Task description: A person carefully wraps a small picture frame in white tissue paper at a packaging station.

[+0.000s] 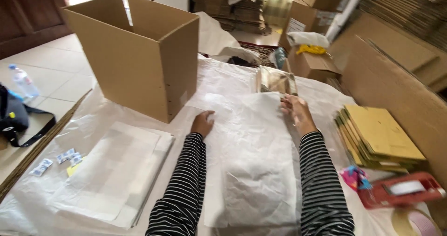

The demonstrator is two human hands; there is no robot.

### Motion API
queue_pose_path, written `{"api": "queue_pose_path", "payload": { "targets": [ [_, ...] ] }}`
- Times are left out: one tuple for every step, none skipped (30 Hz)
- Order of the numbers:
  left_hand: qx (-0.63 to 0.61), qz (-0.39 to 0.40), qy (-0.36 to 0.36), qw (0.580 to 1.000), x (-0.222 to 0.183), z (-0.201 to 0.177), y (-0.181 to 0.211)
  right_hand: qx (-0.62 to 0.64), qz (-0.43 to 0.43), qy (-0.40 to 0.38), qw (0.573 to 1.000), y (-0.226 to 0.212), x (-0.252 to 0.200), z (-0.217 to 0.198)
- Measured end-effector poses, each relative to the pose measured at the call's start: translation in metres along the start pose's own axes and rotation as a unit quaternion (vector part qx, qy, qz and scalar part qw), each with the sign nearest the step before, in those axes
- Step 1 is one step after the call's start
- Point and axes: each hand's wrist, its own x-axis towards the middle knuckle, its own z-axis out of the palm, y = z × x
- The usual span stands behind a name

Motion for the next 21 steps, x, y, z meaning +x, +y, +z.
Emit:
{"api": "queue_pose_path", "payload": {
  "targets": [
    [0.001,-0.003,0.006,1.000,-0.001,-0.007,0.003,-0.001,0.000,-0.007,1.000,0.017,0.032,-0.001],
    [0.005,-0.007,0.001,1.000,-0.002,-0.009,0.009,-0.018,-0.011,0.058,0.998,0.034,0.063,-0.007],
    [0.008,-0.010,-0.004,1.000,-0.004,-0.011,0.015,-0.035,-0.023,0.123,0.991,0.050,0.093,-0.014],
    [0.008,-0.004,0.004,1.000,-0.005,-0.012,0.014,-0.033,-0.032,0.120,0.992,0.067,0.116,-0.014],
    [0.014,-0.016,-0.005,1.000,-0.006,-0.012,0.014,0.048,0.034,0.141,0.988,0.084,0.139,-0.016],
    [0.022,-0.025,-0.018,0.999,-0.005,-0.012,0.015,0.132,0.101,0.163,0.973,0.100,0.163,-0.020],
    [0.023,-0.016,-0.013,1.000,-0.002,-0.015,0.018,0.137,0.093,0.161,0.973,0.106,0.181,-0.013],
    [0.027,-0.023,-0.014,0.999,-0.004,-0.014,0.020,0.167,0.093,0.202,0.961,0.117,0.196,-0.009],
    [0.030,-0.030,-0.014,0.999,-0.006,-0.014,0.021,0.195,0.093,0.242,0.946,0.128,0.211,-0.006],
    [0.032,-0.028,-0.014,0.999,-0.006,-0.017,0.026,0.199,0.093,0.241,0.945,0.134,0.228,-0.004],
    [0.030,-0.035,-0.022,0.999,-0.005,-0.019,0.031,0.205,0.070,0.268,0.939,0.140,0.245,-0.002],
    [0.030,-0.046,-0.032,0.998,-0.008,-0.022,0.035,0.211,0.051,0.295,0.930,0.152,0.259,0.000],
    [0.034,-0.046,-0.033,0.998,-0.009,-0.026,0.038,0.214,0.054,0.295,0.930,0.145,0.248,0.006],
    [0.029,-0.051,-0.037,0.998,-0.012,-0.028,0.042,0.224,0.047,0.295,0.927,0.137,0.234,0.010],
    [0.025,-0.056,-0.041,0.997,-0.014,-0.030,0.046,0.234,0.040,0.296,0.925,0.130,0.221,0.015],
    [0.026,-0.057,-0.042,0.997,-0.013,-0.031,0.049,0.235,0.042,0.297,0.925,0.108,0.180,0.019],
    [0.016,-0.075,-0.039,0.996,-0.012,-0.032,0.052,0.274,0.039,0.286,0.918,0.070,0.141,0.034],
    [0.005,-0.095,-0.037,0.995,-0.016,-0.030,0.054,0.309,0.037,0.275,0.909,0.018,0.097,0.057],
    [0.005,-0.099,-0.040,0.994,-0.016,-0.031,0.058,0.307,0.041,0.277,0.910,0.053,0.139,0.028],
    [0.014,-0.096,-0.042,0.994,-0.016,-0.034,0.062,0.316,0.033,0.290,0.903,0.081,0.177,0.005],
    [0.023,-0.092,-0.044,0.994,-0.016,-0.036,0.066,0.325,0.024,0.303,0.895,0.097,0.217,-0.012]
  ]
}}
